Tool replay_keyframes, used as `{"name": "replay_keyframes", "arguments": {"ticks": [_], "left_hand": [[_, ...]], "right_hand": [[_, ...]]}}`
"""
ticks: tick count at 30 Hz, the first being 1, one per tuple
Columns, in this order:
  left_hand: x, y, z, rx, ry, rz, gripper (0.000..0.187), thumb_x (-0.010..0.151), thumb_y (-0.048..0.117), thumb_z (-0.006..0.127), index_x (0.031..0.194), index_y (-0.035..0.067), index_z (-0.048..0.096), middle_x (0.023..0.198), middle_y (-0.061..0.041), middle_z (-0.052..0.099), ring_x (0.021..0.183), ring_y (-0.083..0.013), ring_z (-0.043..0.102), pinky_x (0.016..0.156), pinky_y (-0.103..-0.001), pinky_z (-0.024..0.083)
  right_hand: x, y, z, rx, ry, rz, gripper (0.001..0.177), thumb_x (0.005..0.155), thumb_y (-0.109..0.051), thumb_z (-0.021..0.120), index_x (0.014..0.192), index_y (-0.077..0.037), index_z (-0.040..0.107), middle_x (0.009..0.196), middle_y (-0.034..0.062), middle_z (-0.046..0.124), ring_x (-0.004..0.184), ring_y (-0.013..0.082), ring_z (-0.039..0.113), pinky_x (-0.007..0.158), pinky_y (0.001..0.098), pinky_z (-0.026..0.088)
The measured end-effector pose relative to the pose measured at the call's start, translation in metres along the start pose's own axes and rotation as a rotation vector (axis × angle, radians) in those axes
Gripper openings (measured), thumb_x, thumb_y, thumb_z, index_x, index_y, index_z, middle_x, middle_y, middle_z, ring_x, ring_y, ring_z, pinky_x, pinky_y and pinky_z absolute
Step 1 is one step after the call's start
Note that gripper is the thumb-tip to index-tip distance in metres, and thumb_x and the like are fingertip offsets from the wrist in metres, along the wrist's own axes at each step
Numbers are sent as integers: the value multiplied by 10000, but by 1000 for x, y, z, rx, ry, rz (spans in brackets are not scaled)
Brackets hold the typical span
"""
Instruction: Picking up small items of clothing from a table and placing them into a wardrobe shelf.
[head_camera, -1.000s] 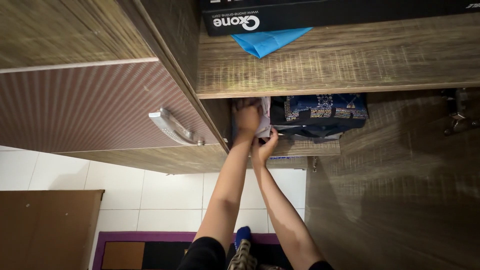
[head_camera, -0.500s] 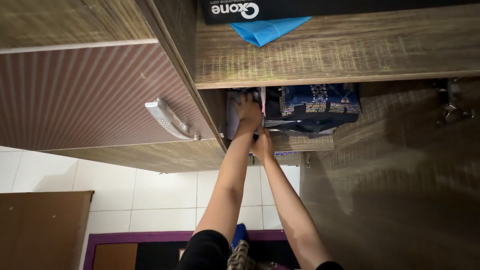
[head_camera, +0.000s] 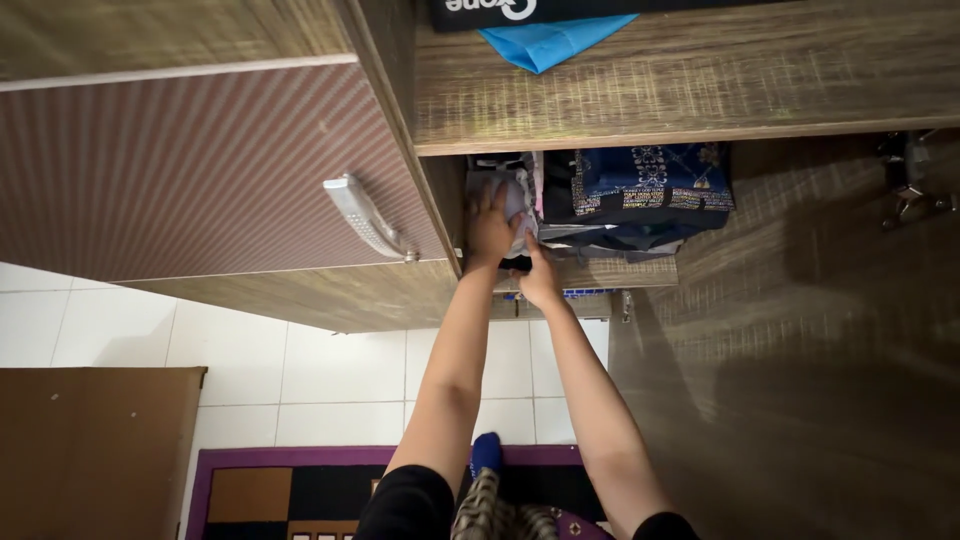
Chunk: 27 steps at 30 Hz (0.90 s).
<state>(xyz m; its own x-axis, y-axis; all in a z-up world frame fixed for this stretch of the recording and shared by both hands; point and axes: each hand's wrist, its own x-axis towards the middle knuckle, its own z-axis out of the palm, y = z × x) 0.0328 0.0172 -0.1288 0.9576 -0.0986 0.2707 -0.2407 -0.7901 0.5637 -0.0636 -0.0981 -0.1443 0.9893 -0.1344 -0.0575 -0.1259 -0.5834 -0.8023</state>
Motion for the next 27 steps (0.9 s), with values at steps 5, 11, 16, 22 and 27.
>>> {"name": "replay_keyframes", "arguments": {"ticks": [5,11,16,22,27], "left_hand": [[-21,10,-11,-16,33,-1,778,922,401,700,1584,188,350,1632,-224,297,1450,-512,299,1189,-549,278],[-47,8,-23,-190,114,52,793,933,309,682,1616,187,298,1649,-296,226,1493,-537,239,1209,-541,269],[-37,4,-11,-193,156,76,799,888,250,703,1595,178,337,1659,-292,216,1493,-545,236,1202,-548,276],[-17,-5,5,-67,133,43,793,872,264,741,1581,203,389,1630,-246,273,1459,-519,309,1194,-559,318],[-27,11,-24,-71,24,-7,869,875,229,709,1617,203,258,1652,-264,185,1489,-516,218,1192,-558,273]], "right_hand": [[-26,-9,-5,-91,233,-157,703,827,-57,718,1483,-161,486,1467,191,530,1306,422,560,1065,440,491],[-2,-32,-5,-59,242,-353,739,820,66,557,1530,-97,430,1590,229,420,1371,441,493,1072,427,484],[30,-13,17,-69,158,-270,799,847,3,593,1586,-66,295,1605,253,322,1402,456,419,1096,443,428],[60,-5,16,-113,-5,-123,753,948,-110,605,1602,-41,238,1581,247,363,1389,428,432,1123,434,405],[32,-27,-4,86,8,-156,810,847,-49,668,1574,-124,319,1319,215,638,1123,353,658,970,381,516]]}}
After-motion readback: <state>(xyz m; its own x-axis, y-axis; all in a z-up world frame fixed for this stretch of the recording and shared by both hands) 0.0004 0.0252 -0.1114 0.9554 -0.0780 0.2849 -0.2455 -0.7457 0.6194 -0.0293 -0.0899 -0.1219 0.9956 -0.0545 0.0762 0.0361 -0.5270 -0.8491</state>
